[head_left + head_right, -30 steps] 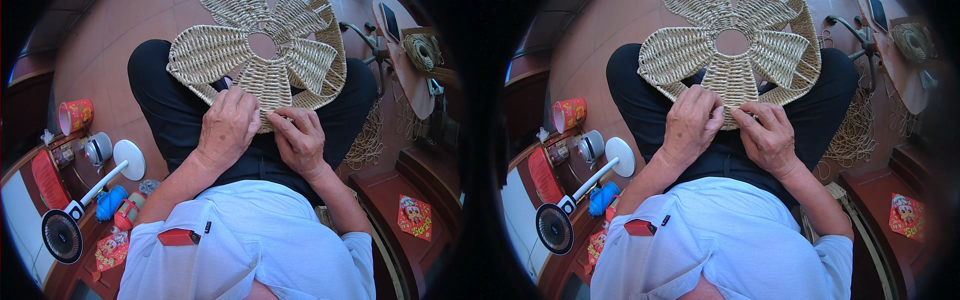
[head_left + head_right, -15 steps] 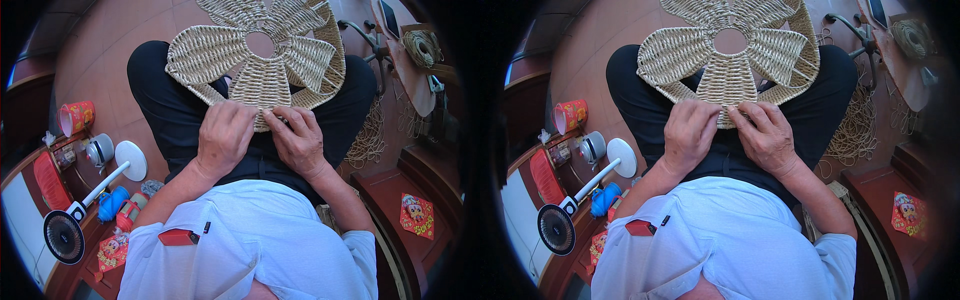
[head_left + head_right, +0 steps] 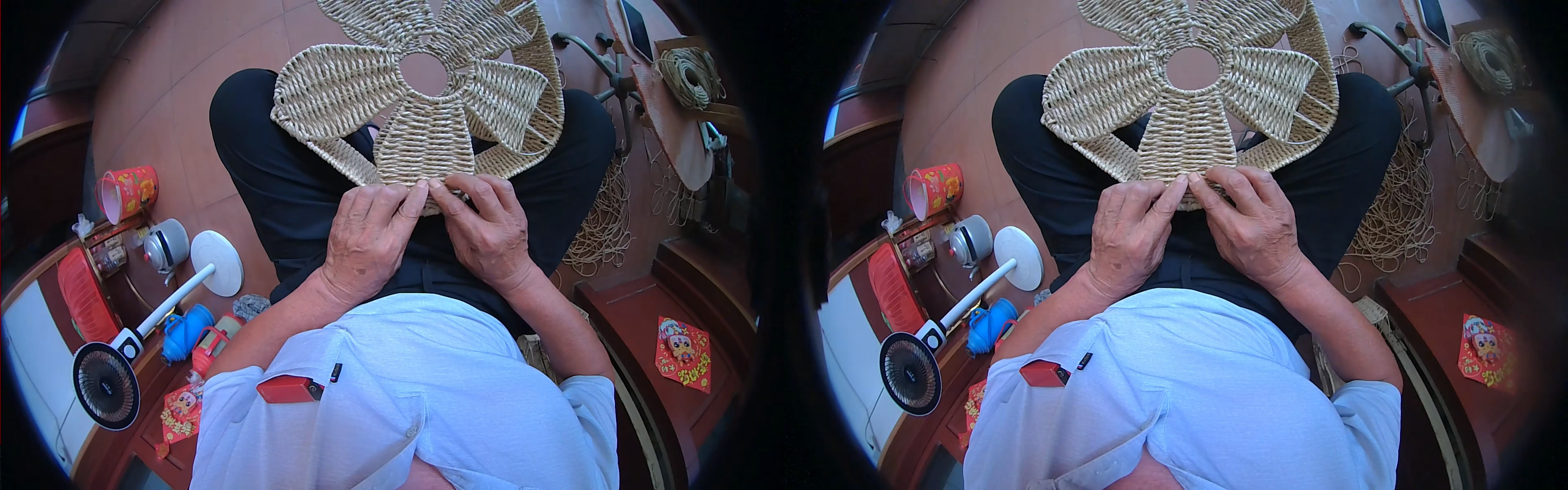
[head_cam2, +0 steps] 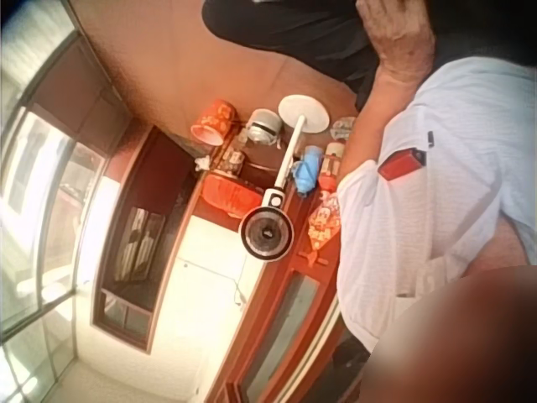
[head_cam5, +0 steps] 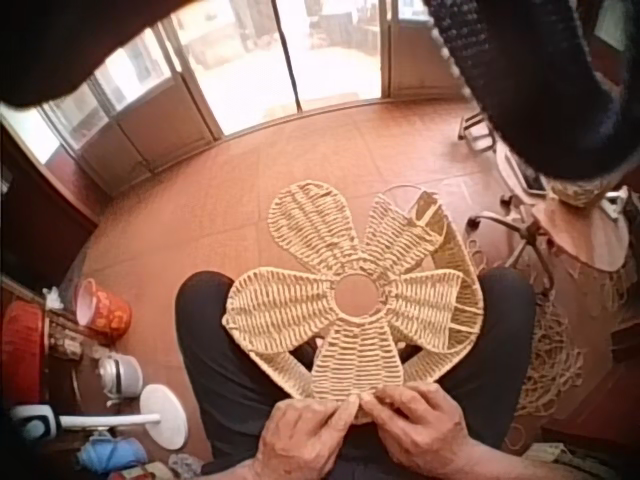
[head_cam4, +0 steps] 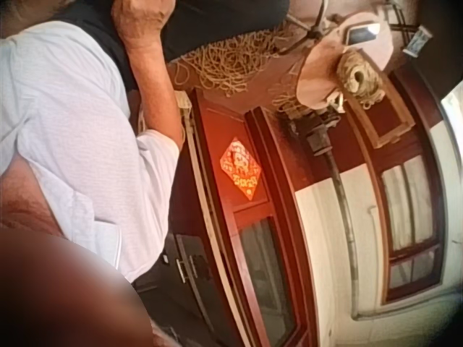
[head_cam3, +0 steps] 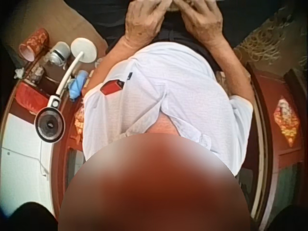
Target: Weaving a flower-shaped decorative straw object by hand.
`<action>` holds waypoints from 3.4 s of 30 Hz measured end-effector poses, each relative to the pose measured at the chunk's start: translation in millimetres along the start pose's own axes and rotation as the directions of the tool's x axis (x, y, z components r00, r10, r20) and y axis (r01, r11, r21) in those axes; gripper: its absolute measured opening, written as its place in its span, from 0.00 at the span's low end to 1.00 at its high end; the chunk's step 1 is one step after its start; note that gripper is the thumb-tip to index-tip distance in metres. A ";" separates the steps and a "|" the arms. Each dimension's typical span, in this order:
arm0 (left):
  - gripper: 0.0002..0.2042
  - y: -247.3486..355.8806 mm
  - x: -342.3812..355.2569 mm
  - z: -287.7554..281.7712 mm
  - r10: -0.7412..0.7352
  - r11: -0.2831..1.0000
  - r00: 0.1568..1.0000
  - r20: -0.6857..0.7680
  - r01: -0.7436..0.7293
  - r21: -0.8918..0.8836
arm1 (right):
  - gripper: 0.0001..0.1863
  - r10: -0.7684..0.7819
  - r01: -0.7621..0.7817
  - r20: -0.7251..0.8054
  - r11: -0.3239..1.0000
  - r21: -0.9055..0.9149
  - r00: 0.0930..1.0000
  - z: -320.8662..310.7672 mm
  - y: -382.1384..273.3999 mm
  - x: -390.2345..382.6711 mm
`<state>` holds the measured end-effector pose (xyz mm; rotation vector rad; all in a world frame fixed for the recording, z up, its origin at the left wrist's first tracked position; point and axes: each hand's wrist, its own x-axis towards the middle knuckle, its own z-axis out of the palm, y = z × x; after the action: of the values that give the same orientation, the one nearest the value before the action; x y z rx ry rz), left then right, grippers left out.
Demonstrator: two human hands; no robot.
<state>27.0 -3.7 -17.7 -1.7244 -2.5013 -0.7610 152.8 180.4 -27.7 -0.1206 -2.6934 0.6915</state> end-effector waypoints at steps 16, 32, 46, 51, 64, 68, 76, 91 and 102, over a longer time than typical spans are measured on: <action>0.28 0.3 2.9 -2.7 0.022 0.999 0.996 0.084 -0.026 0.046 | 0.25 -0.006 0.006 -0.027 1.000 0.017 1.000 2.3 4.2 -2.4; 0.23 8.2 28.9 -9.8 -0.078 0.996 0.981 0.179 0.067 0.064 | 0.27 0.455 -0.443 0.032 0.848 0.291 0.890 -12.0 3.5 12.1; 0.23 0.5 7.5 0.0 -0.046 0.999 0.999 -0.002 0.046 -0.022 | 0.25 0.631 -0.690 0.362 0.405 0.600 0.686 -7.4 -3.9 19.9; 0.21 4.0 13.9 -0.3 -0.041 0.999 0.999 0.033 0.040 0.036 | 0.26 0.626 -0.722 0.436 0.321 0.613 0.647 -11.9 -1.0 24.0; 0.09 0.2 27.9 1.3 -0.307 0.910 0.950 -0.056 0.276 -0.310 | 0.31 0.569 -0.766 0.565 0.197 0.612 0.598 -22.8 -1.0 34.9; 0.07 0.6 32.8 2.4 -0.242 0.948 0.968 -0.058 0.224 -0.225 | 0.33 0.532 -0.752 0.590 0.143 0.644 0.607 -23.1 6.3 31.3; 0.07 8.2 40.3 7.0 -0.127 0.990 0.990 -0.062 0.122 -0.076 | 0.37 0.477 -0.755 0.633 0.104 0.648 0.610 -23.3 12.1 31.7; 0.05 15.6 47.2 2.1 -0.143 0.990 0.989 0.020 0.143 0.018 | 0.34 0.490 -0.747 0.617 0.115 0.655 0.616 -20.6 15.6 31.4; 0.05 8.5 54.9 -2.6 -0.182 0.976 0.974 0.134 0.196 -0.093 | 0.35 0.506 -0.760 0.618 0.124 0.638 0.602 -20.3 17.0 30.9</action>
<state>12.2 45.8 3.0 -1.6277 -2.7900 -0.8362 131.1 209.6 -9.5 -1.0483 -1.9242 2.4461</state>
